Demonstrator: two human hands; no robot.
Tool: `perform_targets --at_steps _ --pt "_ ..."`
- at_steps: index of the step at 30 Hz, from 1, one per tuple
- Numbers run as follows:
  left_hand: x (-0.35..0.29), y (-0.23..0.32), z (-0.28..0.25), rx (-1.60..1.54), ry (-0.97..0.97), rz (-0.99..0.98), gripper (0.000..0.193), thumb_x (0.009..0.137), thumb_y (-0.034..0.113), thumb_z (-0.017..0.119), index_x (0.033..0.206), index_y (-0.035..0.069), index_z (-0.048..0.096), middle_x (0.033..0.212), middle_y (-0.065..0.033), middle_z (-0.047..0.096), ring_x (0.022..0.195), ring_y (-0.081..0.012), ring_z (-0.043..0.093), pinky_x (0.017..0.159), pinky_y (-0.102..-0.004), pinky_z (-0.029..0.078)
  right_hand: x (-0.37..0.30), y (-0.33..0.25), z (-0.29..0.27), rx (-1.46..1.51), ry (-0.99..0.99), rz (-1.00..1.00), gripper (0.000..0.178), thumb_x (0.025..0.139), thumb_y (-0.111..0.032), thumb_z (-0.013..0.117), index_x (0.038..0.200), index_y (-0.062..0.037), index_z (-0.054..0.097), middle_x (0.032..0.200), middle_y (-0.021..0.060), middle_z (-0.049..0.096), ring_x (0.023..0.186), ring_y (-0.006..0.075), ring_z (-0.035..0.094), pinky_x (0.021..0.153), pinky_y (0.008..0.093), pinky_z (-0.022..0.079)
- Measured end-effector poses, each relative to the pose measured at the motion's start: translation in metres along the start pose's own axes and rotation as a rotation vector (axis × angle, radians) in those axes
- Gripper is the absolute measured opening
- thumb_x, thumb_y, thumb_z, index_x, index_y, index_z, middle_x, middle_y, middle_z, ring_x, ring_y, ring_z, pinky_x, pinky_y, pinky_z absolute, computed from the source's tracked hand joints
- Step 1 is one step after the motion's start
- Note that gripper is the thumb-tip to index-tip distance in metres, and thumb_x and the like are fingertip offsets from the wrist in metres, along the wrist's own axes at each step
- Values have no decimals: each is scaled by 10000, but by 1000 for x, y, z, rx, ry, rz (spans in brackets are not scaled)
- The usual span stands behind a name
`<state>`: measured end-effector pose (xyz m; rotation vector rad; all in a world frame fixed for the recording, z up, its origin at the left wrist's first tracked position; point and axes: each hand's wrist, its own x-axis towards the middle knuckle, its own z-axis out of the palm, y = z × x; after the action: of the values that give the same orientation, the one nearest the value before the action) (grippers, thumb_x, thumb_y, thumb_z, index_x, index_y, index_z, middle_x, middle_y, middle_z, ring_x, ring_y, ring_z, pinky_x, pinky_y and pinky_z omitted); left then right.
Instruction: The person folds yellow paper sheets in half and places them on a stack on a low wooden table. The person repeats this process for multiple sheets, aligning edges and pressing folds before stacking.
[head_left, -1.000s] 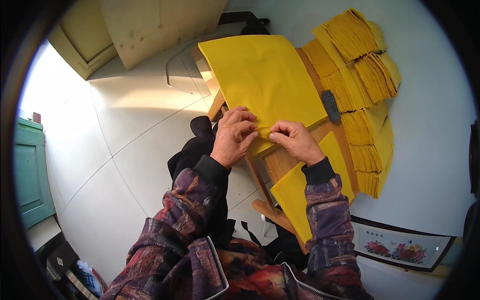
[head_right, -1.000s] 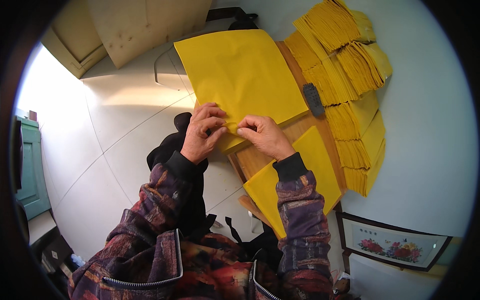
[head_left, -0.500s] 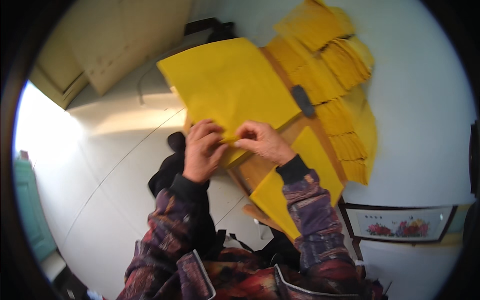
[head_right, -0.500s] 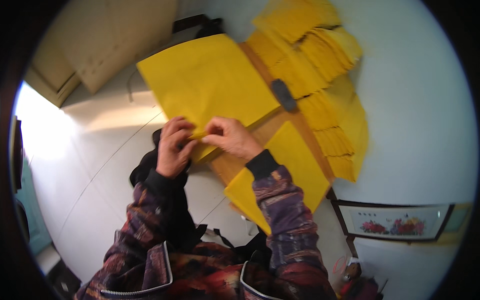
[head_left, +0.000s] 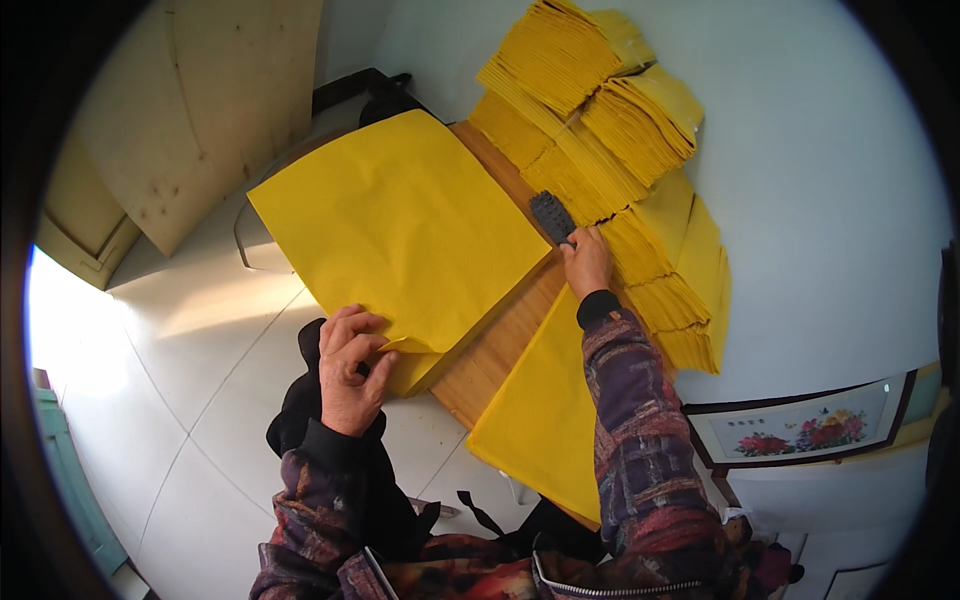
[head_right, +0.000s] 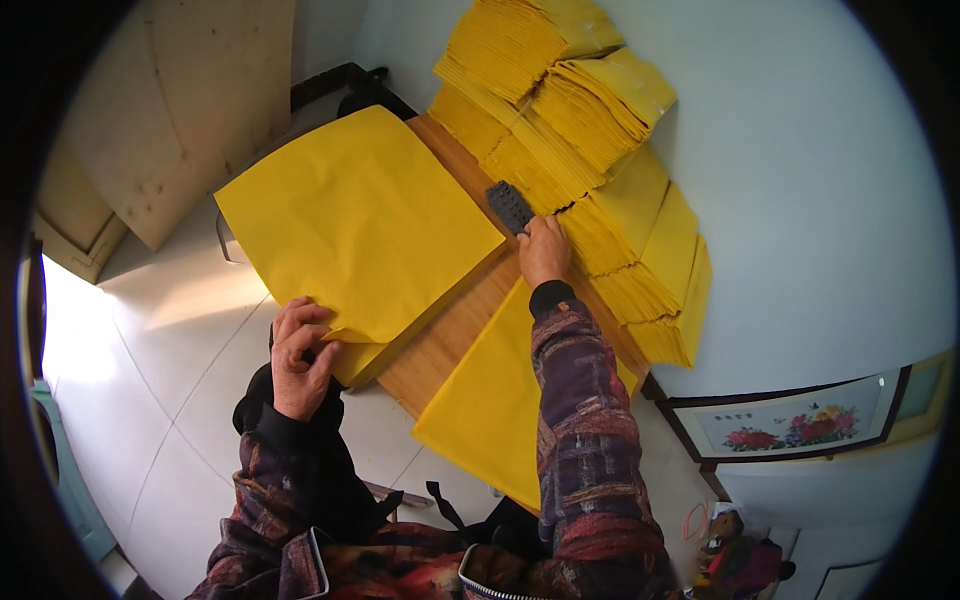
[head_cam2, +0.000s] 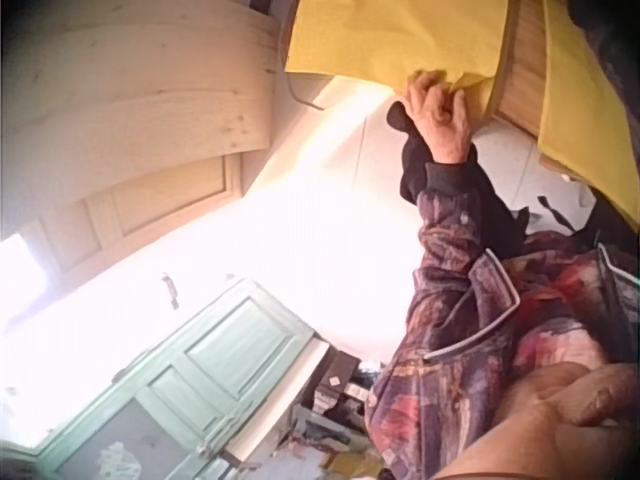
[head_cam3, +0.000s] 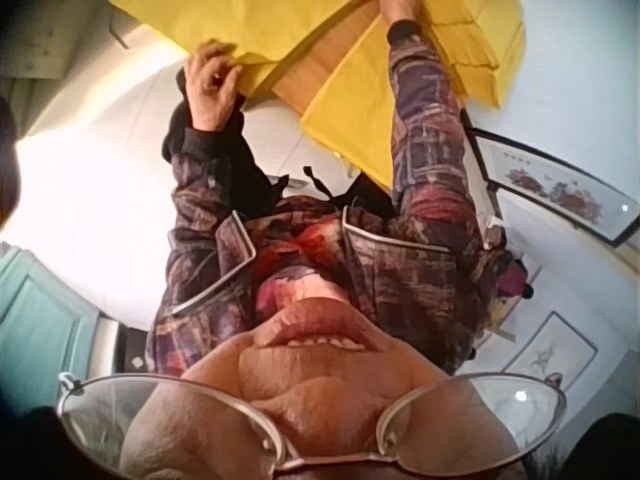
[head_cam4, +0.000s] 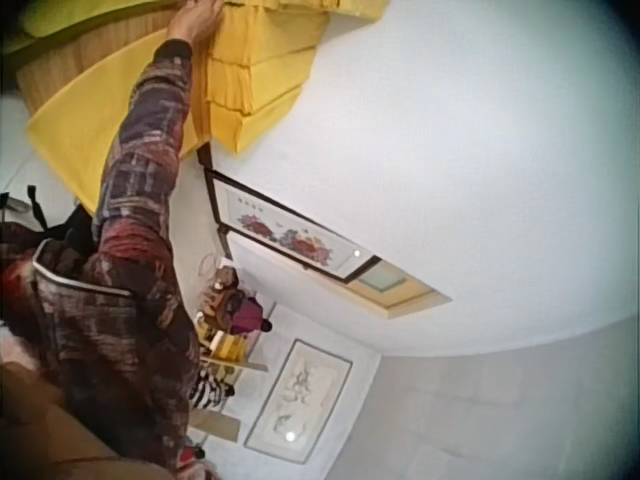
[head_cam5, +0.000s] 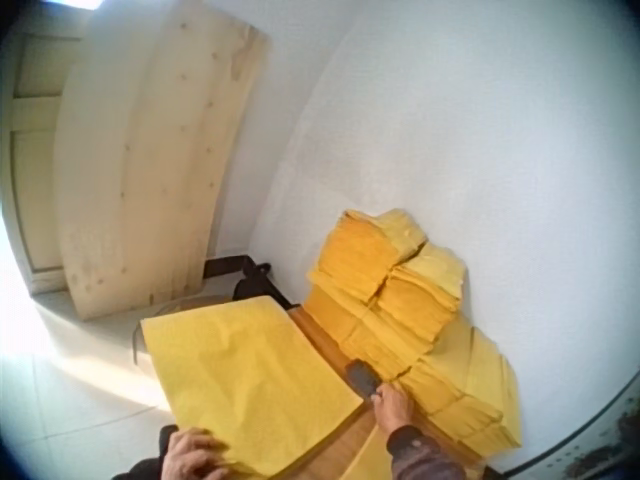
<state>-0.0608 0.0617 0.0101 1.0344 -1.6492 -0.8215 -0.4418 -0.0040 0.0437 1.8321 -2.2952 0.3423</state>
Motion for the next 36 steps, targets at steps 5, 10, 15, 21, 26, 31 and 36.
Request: perform_targets --at_steps 5,10,15,21,26,31,36 --pt "1 3 -1 12 -9 3 149 699 28 713 816 23 621 1068 -109 621 1187 -377 476 1004 -453 376 4 9 5 -74 32 -174 100 850 -88 641 857 0 592 896 169 573 913 380 537 807 458 441" --pt "1 -1 -2 65 24 85 150 712 52 701 836 14 625 1051 -120 618 1156 -372 500 990 -437 390 14 2 -14 -214 -227 -60 164 895 -172 571 886 -18 625 893 200 634 853 404 593 755 495 475" --pt "-1 -8 3 13 53 89 147 720 64 712 840 35 632 1058 -100 614 1179 -358 494 997 -437 390 -16 -60 -67 220 -149 -110 158 890 -146 604 921 5 638 853 143 653 742 273 617 666 363 486" --pt "-2 -7 5 -27 53 63 142 724 62 723 834 45 635 1061 -91 613 1189 -349 486 999 -431 392 -84 -167 -79 846 -477 -376 88 853 -49 647 850 24 598 794 33 582 723 120 536 659 248 436" --pt "-2 -6 5 -44 68 59 171 712 63 734 850 45 636 1059 -92 614 1182 -340 490 996 -431 397 -85 -184 -75 776 -630 -344 88 858 -54 645 837 17 597 768 25 556 731 120 527 661 249 430" --pt "-2 -6 3 -50 69 70 220 697 74 748 880 43 632 1060 -97 609 1167 -336 496 994 -430 399 -84 -183 -68 872 -679 -233 100 839 -54 648 806 17 585 748 44 567 689 121 525 635 263 443" --pt "-2 -5 0 -60 63 64 233 690 77 755 882 42 627 1070 -102 604 1159 -333 502 991 -426 401 -81 -183 -65 835 -671 -262 104 832 -66 656 811 6 585 735 33 570 670 107 518 616 257 444"
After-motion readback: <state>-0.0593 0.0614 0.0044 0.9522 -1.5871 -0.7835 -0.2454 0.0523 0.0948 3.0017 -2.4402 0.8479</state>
